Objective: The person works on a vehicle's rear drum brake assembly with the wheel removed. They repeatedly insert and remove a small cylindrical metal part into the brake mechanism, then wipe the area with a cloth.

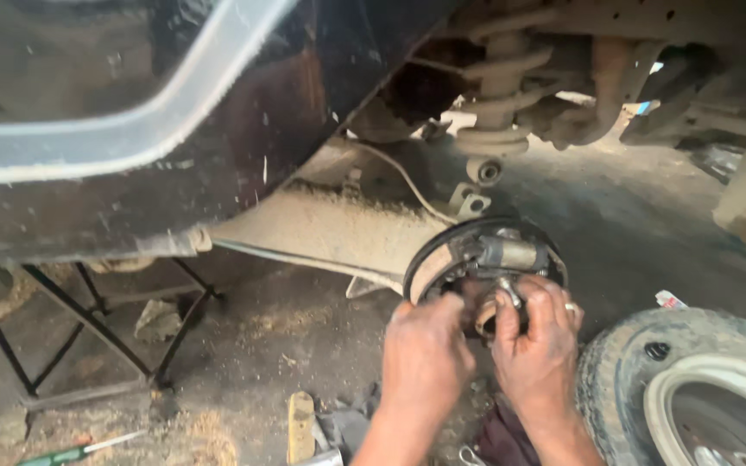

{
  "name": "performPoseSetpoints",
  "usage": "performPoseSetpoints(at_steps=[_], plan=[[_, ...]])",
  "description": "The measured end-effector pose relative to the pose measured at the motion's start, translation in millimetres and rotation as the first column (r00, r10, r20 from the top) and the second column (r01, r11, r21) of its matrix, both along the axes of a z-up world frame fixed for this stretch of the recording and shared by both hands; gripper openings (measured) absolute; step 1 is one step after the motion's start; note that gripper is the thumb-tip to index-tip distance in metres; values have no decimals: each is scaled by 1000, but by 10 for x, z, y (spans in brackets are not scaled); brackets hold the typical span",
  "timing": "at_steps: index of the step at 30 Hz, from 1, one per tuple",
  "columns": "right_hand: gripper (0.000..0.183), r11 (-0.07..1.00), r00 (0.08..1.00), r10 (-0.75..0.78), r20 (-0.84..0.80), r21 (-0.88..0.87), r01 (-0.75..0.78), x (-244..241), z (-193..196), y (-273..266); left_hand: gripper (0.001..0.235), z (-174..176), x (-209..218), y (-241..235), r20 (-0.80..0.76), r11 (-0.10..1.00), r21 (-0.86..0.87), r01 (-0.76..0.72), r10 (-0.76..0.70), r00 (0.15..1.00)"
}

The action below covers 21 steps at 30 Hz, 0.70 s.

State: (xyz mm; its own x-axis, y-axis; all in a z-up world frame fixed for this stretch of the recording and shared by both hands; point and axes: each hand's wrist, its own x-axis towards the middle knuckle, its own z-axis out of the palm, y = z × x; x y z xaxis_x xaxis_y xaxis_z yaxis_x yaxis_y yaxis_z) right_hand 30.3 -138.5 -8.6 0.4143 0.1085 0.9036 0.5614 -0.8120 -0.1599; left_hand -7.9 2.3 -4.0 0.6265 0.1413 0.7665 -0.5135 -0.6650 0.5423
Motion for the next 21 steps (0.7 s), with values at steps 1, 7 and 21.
performPoseSetpoints(at_steps=[1,7,21], plan=[[19,1000,1000,-2,8,2,2,1,-13,-2,20,11,26,14,62,1000,-10,23,-22,998],[18,1000,1000,18,10,12,-19,-5,15,4,12,112,131,-36,104,994,106,40,-51,993],[17,999,999,44,22,21,-44,-6,19,-2,20,-150,35,5,33,998,59,-15,13,999]])
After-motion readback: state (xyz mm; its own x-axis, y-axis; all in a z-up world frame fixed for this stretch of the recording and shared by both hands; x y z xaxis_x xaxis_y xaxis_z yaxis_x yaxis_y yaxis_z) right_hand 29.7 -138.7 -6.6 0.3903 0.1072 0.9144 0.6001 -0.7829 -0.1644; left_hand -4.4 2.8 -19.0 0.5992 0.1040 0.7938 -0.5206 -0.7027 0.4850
